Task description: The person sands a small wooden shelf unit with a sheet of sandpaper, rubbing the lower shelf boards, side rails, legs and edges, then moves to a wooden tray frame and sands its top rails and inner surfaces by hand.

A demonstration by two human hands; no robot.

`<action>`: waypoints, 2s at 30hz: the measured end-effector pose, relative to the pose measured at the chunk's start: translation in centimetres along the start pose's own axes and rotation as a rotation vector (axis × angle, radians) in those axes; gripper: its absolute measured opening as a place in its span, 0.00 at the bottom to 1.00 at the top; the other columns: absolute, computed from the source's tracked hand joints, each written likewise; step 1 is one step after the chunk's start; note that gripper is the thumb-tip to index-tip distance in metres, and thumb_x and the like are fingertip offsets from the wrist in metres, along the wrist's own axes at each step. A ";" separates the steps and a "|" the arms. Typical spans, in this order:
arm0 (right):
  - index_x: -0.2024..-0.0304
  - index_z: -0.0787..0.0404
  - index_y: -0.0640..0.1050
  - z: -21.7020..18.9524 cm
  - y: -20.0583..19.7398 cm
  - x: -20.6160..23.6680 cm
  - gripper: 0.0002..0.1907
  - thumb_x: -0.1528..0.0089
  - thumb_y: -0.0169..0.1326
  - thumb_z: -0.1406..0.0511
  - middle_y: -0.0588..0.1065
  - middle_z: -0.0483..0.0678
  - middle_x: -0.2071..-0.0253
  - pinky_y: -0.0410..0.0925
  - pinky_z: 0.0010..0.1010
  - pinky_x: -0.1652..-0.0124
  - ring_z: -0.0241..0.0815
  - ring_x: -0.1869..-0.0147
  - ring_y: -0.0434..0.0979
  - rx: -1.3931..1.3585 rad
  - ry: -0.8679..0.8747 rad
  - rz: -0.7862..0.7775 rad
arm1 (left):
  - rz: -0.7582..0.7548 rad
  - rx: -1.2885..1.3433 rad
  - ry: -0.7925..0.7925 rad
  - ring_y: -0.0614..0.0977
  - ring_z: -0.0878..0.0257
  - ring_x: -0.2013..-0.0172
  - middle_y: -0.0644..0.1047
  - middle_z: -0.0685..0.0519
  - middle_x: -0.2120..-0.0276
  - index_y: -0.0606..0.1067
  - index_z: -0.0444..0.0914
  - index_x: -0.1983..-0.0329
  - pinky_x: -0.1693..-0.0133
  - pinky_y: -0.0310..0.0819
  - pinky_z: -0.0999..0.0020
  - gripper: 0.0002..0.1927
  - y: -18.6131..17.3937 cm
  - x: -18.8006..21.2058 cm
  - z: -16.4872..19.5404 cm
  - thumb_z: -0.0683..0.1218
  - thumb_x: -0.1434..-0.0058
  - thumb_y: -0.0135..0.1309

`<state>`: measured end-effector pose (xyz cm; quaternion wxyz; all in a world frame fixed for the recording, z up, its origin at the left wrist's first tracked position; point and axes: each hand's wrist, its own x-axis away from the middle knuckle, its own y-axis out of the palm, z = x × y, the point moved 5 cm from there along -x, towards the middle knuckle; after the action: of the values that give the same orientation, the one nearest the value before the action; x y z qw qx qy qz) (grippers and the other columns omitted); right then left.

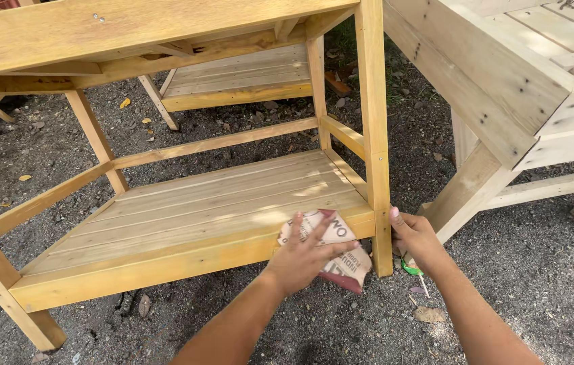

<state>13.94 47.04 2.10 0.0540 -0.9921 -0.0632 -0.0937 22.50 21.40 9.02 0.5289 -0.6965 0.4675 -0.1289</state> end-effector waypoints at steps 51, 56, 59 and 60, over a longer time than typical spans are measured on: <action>0.27 0.68 0.60 -1.2 -1.3 5.7 0.49 0.36 0.32 0.38 0.62 0.61 0.25 0.52 0.48 0.27 0.60 0.22 0.59 -0.297 0.058 -0.414 | 0.271 0.955 -1.204 0.71 0.35 0.46 0.67 0.26 0.47 0.59 0.16 0.40 0.43 0.61 0.42 0.34 9.4 -10.8 16.7 0.36 0.48 0.58; 0.27 0.66 0.58 -1.2 -1.2 5.4 0.49 0.37 0.33 0.37 0.61 0.58 0.25 0.51 0.46 0.27 0.57 0.21 0.58 -0.266 0.009 -0.474 | 0.380 1.165 -1.233 0.72 0.35 0.45 0.65 0.25 0.45 0.58 0.15 0.37 0.42 0.63 0.46 0.35 10.0 -8.7 16.3 0.31 0.49 0.50; 0.26 0.66 0.59 -1.2 -1.2 5.5 0.50 0.37 0.32 0.37 0.61 0.58 0.25 0.51 0.45 0.27 0.58 0.21 0.59 -0.258 -0.009 -0.482 | 0.355 1.268 -1.204 0.73 0.35 0.43 0.67 0.27 0.43 0.62 0.19 0.39 0.40 0.65 0.48 0.27 10.3 -8.9 15.7 0.32 0.44 0.47; 0.26 0.67 0.59 -1.2 -1.2 5.5 0.50 0.36 0.32 0.37 0.62 0.59 0.25 0.51 0.45 0.27 0.58 0.21 0.60 -0.257 -0.014 -0.488 | 0.297 1.288 -1.208 0.74 0.35 0.43 0.68 0.28 0.43 0.64 0.20 0.40 0.40 0.66 0.48 0.24 10.5 -9.1 15.7 0.34 0.40 0.47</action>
<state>18.88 48.73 4.49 -0.0970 -0.9469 -0.2883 -0.1046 22.88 38.20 -3.51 0.9845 -0.1458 0.0316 0.0922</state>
